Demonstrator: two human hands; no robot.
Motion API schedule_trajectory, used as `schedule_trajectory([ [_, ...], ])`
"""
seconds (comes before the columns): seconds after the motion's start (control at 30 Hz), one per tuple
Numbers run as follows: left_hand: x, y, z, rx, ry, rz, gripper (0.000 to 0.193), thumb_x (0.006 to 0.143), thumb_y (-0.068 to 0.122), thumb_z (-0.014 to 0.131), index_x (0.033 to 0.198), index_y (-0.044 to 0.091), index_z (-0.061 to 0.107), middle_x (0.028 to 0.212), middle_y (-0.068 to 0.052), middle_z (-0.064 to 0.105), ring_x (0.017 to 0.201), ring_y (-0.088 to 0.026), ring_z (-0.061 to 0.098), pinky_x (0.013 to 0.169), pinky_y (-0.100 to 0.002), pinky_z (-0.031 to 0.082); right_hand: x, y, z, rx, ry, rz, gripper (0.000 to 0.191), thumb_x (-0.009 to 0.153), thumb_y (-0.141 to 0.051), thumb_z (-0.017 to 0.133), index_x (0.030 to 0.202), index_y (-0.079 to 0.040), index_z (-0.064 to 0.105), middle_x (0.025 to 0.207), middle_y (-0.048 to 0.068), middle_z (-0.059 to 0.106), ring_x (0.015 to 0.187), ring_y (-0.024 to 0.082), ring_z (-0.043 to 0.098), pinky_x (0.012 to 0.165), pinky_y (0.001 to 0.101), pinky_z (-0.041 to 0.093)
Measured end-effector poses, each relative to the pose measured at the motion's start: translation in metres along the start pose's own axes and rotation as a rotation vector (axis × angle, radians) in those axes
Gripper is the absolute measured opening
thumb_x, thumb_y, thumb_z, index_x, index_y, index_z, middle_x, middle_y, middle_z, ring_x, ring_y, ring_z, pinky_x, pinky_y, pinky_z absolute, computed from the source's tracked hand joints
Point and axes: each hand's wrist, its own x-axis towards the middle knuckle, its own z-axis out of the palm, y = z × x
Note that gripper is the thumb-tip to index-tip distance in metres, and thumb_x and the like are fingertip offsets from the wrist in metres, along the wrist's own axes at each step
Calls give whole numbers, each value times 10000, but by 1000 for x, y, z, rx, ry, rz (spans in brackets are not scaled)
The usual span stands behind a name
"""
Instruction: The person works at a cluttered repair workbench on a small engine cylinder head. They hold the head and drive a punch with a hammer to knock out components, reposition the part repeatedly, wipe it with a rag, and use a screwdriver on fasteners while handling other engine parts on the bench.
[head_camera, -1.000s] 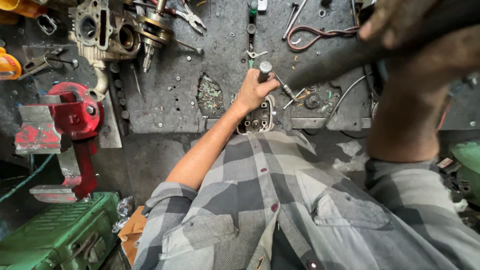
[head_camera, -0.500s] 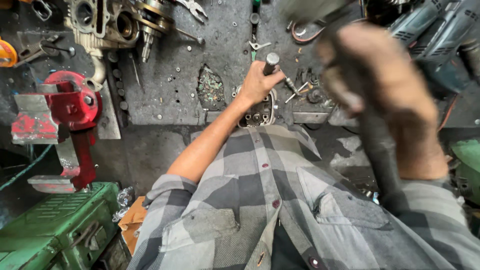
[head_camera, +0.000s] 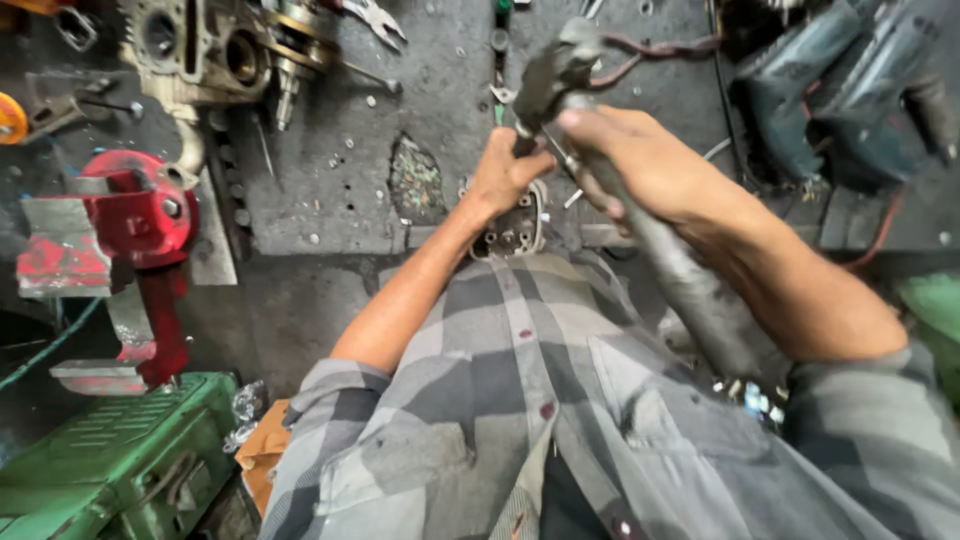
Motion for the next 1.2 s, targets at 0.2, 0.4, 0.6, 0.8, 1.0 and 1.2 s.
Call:
schedule_trajectory([
  [0.2,-2,-8,1,135,48,85,371,847,210,676,639,28,428,574,3,381,559,-75,373,520,-345,294,-47,-9,-42,235,-9,-460,400,999,-511,500,989,-114,552,510,-40,416,377,82,388,328,274,337],
  [0.4,4,-10,-7,134,-35,88,363,836,227,654,646,27,418,583,-2,330,551,-80,345,523,-349,273,-12,-15,-62,285,12,-1124,364,1022,-465,489,1010,-109,564,553,-30,473,407,83,438,360,277,384],
  [0.6,3,-12,-4,106,-37,55,386,856,249,666,632,23,448,579,17,363,572,-75,356,520,-356,282,10,-1,-10,-217,-49,-290,330,1046,-419,478,1030,-103,576,596,-19,530,437,85,489,393,280,431],
  [0.8,1,-14,0,163,51,113,330,838,235,676,668,23,490,573,-1,398,557,-79,392,516,-361,345,-27,3,-30,185,-129,17,414,1045,-471,483,995,-71,582,551,12,480,389,76,415,337,259,340],
  [1.0,4,-17,-1,185,26,139,402,864,222,676,660,15,399,598,-50,334,564,-100,349,540,-368,304,-42,-11,-50,216,-4,-917,404,1072,-445,446,1022,-64,571,636,18,515,479,99,470,430,271,385],
  [1.2,2,-15,-4,135,9,99,400,851,228,681,644,25,405,589,-12,345,576,-81,353,531,-350,304,14,-5,-52,50,29,-1027,396,1098,-419,410,1050,-56,560,720,23,551,569,121,526,522,283,431],
])
